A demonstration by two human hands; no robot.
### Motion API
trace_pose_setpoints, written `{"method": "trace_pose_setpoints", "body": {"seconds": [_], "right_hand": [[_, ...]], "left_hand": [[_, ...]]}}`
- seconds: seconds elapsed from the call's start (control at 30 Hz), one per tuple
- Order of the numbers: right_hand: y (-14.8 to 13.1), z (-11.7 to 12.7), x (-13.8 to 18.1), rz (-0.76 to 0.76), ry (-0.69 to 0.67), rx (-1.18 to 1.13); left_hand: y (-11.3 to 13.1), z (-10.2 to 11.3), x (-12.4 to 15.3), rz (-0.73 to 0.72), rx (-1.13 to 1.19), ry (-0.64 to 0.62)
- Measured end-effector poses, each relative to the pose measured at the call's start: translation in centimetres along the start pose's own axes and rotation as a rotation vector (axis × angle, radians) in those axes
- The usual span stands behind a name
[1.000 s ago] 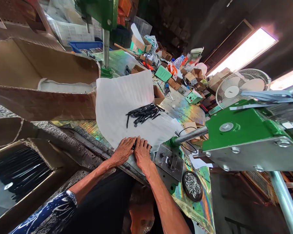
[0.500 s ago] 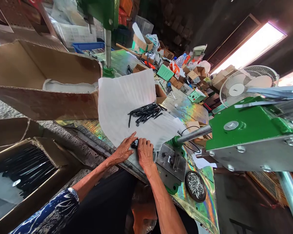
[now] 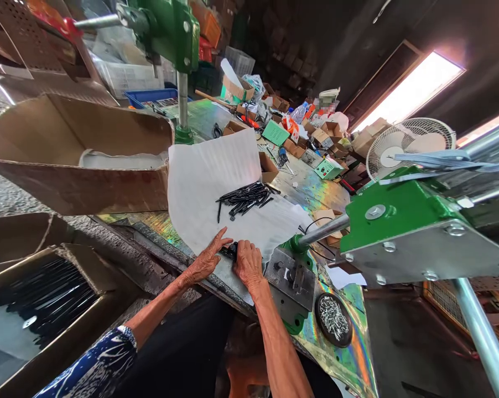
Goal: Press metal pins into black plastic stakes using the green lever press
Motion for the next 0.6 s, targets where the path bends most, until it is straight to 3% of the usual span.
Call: {"method": "trace_pose_setpoints", "body": {"seconds": [0.33,0.6], "right_hand": [[0.1,0.1,0.3,0.121,-0.007,-0.016],[-0.2,0.2,1.3,0.183,0.099,-0.151]], "left_hand": [[-0.1,0.2,0.2,0.059,0.084,0.023],[-0.1,1.3,0.1,-0.022,0.439,0.141]]}}
Point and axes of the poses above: each hand's wrist, its own x-axis away from the middle knuckle, its own z-axis out of the back of the hand, y = z × x, the point moved 5 cm from there along -x, towards the middle knuckle, and after that the axes turned 9 degrees about -x, right-handed, at the moved point
